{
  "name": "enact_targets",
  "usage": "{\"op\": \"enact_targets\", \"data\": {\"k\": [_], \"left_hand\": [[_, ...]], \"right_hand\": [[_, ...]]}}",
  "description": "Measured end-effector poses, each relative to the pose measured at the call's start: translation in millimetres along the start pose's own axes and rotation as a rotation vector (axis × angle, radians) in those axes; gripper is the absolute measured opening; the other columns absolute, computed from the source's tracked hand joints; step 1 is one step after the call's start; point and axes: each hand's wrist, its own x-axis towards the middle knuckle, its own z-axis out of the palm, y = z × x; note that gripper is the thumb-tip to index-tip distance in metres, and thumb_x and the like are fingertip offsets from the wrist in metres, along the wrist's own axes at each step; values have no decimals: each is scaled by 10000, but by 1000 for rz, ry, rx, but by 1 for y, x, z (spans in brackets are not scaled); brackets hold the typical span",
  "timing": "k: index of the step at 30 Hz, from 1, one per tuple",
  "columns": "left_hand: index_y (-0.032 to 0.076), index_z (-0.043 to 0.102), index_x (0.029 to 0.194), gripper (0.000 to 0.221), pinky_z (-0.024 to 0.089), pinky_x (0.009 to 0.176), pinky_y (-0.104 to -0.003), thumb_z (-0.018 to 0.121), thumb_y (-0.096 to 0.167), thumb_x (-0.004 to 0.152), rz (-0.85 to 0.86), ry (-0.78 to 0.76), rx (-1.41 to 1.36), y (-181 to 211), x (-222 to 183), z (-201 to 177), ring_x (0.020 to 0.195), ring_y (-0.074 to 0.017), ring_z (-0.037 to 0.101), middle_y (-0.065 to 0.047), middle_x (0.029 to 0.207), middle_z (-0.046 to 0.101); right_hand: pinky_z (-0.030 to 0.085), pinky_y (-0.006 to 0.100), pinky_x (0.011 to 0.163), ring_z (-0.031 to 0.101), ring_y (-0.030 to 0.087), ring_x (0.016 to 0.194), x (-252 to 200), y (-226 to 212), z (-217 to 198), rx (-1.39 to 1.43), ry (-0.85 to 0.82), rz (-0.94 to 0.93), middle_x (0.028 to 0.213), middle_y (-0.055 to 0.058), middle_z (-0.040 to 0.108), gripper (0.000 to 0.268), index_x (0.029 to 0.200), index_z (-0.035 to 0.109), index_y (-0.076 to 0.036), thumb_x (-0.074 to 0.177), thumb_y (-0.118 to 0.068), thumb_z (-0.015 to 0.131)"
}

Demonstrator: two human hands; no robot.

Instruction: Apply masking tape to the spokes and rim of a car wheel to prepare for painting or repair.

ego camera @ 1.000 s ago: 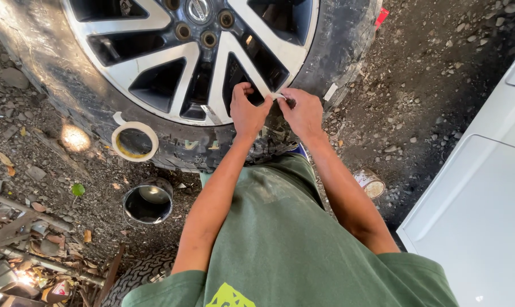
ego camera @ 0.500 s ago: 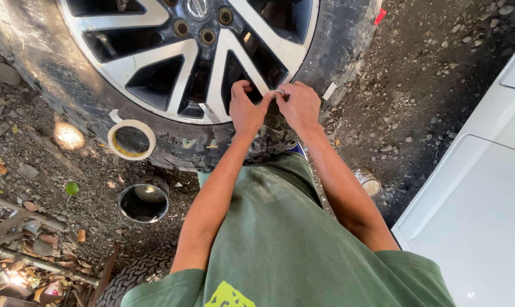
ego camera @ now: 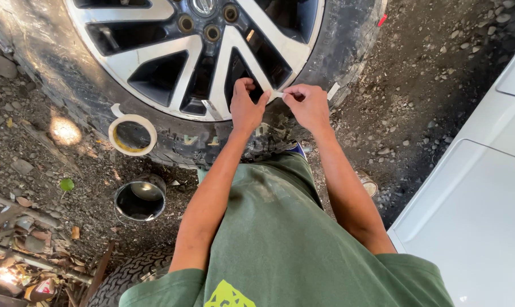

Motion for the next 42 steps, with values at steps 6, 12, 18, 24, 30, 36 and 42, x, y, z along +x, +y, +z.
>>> {"op": "enact_targets", "data": {"k": [6,12,18,24,30,36,42], "left_hand": [[58,506,1223,544,522,896,-435,838,301,868,31,-8,9,-3,0,0,1064,-302,649,-109,1158,638],[56,503,1231,550,524,882,-439,833,305,868,40,-5,19,-6,0,2,1056,-307,648,-113,1156,635],[72,520,1210,559,534,878,-448,853,363,869,31,63,12,-6,-2,9,1036,-309,669,-98,1133,646],[67,505,1198,650,519,798,-477,886,403,792,0,104,71,15,-6,6,991,-334,654,-108,1115,631],[61,504,1206,658,517,794,-472,885,409,797,43,126,81,11,-7,8,982,-337,653,-113,1106,621],[58,510,1180,699,515,776,-479,901,435,741,-10,146,81,20,-7,8,939,-345,663,-113,1099,631],[52,500,1177,691,480,842,-471,898,411,739,29,206,145,19,-7,17,964,-345,635,-113,1107,611]], "right_hand": [[577,297,678,749,157,699,6,-1,5,-55,25,-22,819,99,785,195,992,808,-65,859,-207,787],[570,311,664,748,185,686,9,-2,5,-107,13,18,822,96,785,199,977,815,-85,846,-233,792],[578,325,673,761,205,708,10,2,7,-132,26,-13,831,104,786,204,977,821,-101,840,-248,790],[582,348,669,760,239,715,8,-7,8,-178,57,-18,813,112,778,185,935,819,-110,836,-266,812],[568,420,680,724,320,761,5,-1,16,-314,136,-228,860,121,738,86,903,776,-93,857,-166,775],[546,445,648,701,338,754,0,-6,15,-334,144,-249,857,109,716,150,1002,758,-97,865,-160,763],[527,432,655,662,316,778,-6,6,25,-453,240,-489,894,86,624,74,969,673,-105,956,-153,728]]}}
